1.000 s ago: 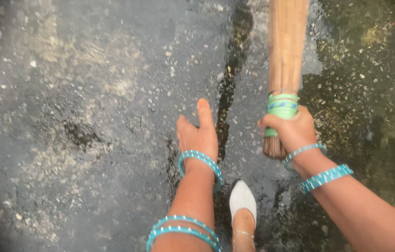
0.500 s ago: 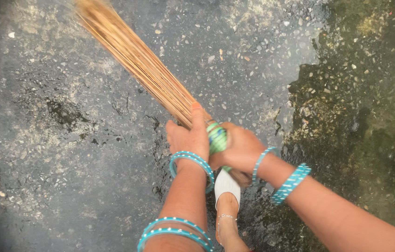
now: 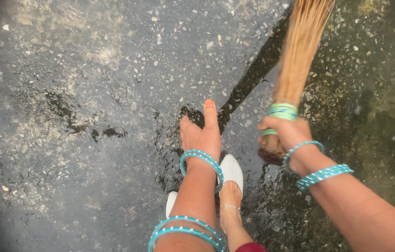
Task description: The person sweeps a wet outdoor floor using a broom, then lifts a bucket containing a plant to clear the area before continuing to sweep.
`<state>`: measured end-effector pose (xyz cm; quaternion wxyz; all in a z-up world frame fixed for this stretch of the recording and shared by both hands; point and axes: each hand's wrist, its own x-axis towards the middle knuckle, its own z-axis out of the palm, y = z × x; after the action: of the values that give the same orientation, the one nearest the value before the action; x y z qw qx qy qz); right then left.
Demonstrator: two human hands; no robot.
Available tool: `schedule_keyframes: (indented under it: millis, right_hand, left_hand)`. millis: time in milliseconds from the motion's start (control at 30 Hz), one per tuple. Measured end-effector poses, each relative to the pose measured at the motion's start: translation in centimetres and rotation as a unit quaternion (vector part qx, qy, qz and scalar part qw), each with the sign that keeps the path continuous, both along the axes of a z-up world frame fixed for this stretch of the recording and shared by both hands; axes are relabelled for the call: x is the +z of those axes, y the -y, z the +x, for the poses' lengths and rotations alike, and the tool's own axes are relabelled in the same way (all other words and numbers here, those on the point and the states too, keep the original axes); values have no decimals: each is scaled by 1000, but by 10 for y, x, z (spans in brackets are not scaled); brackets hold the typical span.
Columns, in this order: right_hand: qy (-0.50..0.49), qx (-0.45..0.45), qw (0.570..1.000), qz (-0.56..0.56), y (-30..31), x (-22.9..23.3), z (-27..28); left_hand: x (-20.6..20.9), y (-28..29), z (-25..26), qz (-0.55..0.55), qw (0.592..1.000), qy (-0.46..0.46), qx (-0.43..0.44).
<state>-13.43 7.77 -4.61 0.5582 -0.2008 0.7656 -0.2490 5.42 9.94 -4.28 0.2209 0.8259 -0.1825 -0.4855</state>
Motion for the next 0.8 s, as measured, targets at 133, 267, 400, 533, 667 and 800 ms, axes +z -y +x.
schedule_keyframes:
  millis: [133,267,400,533,667,800]
  right_hand:
    - [-45,192,980,41,-20,-6,46]
    - [-125,378,917,-21,-13,5,75]
    - [-154,425,891,-41,11,38,67]
    - [-140,324,935,-41,6,55,34]
    - [-97,117,987,-45,6,40,-13]
    - [-63,-32,997,4,51,22,-46]
  left_hand:
    - [-8,-3,-4,-9,1000,12,7]
    - [-2,3,-7,-9,1000,7,10]
    - [20,18,-7,-45,998,-24,30]
    - [29,38,-24,-53,998,2,-25]
    - [40,59,-45,-36,997,-18,-67]
    - [43,77,-37,-33,996,-27,-75]
